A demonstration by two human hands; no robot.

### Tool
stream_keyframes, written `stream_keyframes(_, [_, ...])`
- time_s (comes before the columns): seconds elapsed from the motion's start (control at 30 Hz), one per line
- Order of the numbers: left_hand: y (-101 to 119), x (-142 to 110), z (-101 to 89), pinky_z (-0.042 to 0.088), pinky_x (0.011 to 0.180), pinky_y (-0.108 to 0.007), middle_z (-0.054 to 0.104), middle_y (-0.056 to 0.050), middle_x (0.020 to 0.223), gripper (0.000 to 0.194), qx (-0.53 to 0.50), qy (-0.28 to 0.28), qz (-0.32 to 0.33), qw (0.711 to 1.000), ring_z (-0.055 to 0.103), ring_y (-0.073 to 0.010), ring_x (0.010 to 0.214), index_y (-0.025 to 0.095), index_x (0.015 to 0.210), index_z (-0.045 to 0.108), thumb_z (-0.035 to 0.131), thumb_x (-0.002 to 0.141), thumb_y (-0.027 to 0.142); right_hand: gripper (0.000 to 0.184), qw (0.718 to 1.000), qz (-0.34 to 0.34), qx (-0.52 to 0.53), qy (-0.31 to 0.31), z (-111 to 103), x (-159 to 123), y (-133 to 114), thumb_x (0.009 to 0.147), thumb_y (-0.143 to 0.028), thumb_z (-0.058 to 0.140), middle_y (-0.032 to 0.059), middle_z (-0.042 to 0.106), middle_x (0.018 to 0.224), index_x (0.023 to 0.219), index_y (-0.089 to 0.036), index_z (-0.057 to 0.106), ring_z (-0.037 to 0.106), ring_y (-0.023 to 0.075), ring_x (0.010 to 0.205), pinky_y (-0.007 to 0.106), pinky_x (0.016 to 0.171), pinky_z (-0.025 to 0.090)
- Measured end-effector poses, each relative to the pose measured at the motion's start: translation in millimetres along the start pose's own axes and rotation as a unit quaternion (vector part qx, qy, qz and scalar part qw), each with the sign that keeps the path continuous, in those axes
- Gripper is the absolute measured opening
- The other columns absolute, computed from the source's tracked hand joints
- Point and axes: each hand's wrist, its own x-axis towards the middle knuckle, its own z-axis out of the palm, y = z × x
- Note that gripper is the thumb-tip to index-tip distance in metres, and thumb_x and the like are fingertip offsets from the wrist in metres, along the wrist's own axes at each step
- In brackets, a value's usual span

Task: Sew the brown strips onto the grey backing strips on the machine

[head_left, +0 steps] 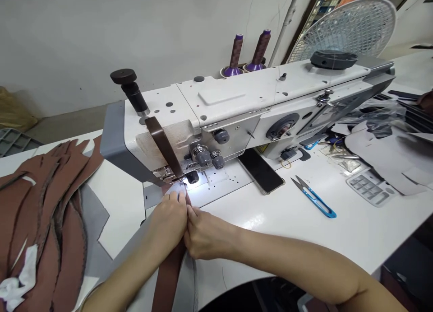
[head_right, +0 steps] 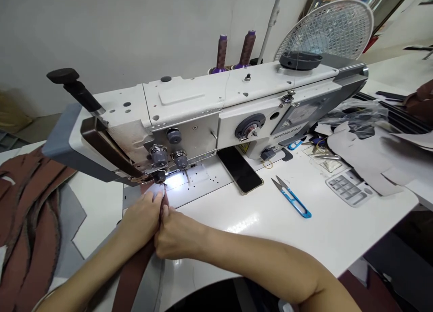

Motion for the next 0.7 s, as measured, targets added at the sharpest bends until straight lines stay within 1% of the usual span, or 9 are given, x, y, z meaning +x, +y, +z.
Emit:
stream_keyframes(0.1, [-1.1,1.7,-4.8,0.046,0.087,-0.034,0.060,-0.012,0.104,0.034,0.003,-0.006,0.003,1.000,0.057,-0.0240,0.099,0.011,0.116,0.059,0.036,0.092,0.007,0.014,0.999,0.014,-0.036,0.013,4.2,0.5,4.3,0.081,-0.007,0.055,0.0237,0.070,0.081,0.083,-0.002,0.068,0.067,0.0352,0.078,0.053,0.075,0.051])
stream_keyframes(0.2, [-3.4,-1.0,-6.4,0.047,0.086,-0.035,0.060,-0.012,0.106,0.036,0.000,-0.017,0.000,1.000,0.057,-0.0254,0.100,0.011,0.121,0.057,0.037,0.092,0.008,0.017,0.998,0.021,-0.052,0.022,4.5,0.7,4.5,0.082,-0.009,0.054,0.0219,0.071,0.083,0.083,-0.004,0.070,0.067,0.0344,0.079,0.051,0.074,0.050])
stream_keyframes(0.3, [-2.9,-6.7,-7.0,0.049,0.083,-0.037,0.060,-0.013,0.106,0.036,-0.004,-0.033,0.001,0.999,0.058,-0.0263,0.098,0.011,0.121,0.058,0.037,0.093,0.009,0.017,0.998,0.020,-0.047,0.022,3.6,0.1,0.8,0.080,-0.010,0.054,0.0212,0.071,0.082,0.082,-0.005,0.071,0.067,0.0353,0.078,0.052,0.072,0.049])
stream_keyframes(0.43, [-0.4,-10.5,-10.3,0.048,0.085,-0.037,0.061,-0.014,0.104,0.039,-0.012,-0.042,0.020,0.999,0.058,-0.0260,0.098,0.008,0.125,0.057,0.036,0.092,0.007,0.019,0.998,0.021,-0.048,0.026,5.9,-0.4,-1.0,0.079,-0.009,0.054,0.0257,0.070,0.085,0.086,-0.002,0.070,0.067,0.0377,0.081,0.054,0.074,0.048])
stream_keyframes(0.57, [-0.4,-9.5,-13.5,0.048,0.087,-0.039,0.061,-0.016,0.107,0.040,-0.017,-0.052,0.020,0.998,0.058,-0.0274,0.099,0.006,0.125,0.058,0.034,0.093,0.006,0.020,0.998,0.025,-0.051,0.040,7.6,1.0,3.3,0.080,-0.008,0.055,0.0303,0.068,0.091,0.089,0.002,0.070,0.067,0.0387,0.085,0.054,0.076,0.047])
stream_keyframes(0.7, [-1.0,-8.0,-13.2,0.048,0.087,-0.039,0.061,-0.016,0.106,0.040,-0.022,-0.046,0.022,0.998,0.058,-0.0283,0.100,0.006,0.125,0.058,0.035,0.092,0.006,0.019,0.999,0.014,-0.039,0.027,5.0,1.8,4.5,0.079,-0.009,0.056,0.0276,0.069,0.086,0.087,0.001,0.070,0.067,0.0370,0.080,0.054,0.075,0.047])
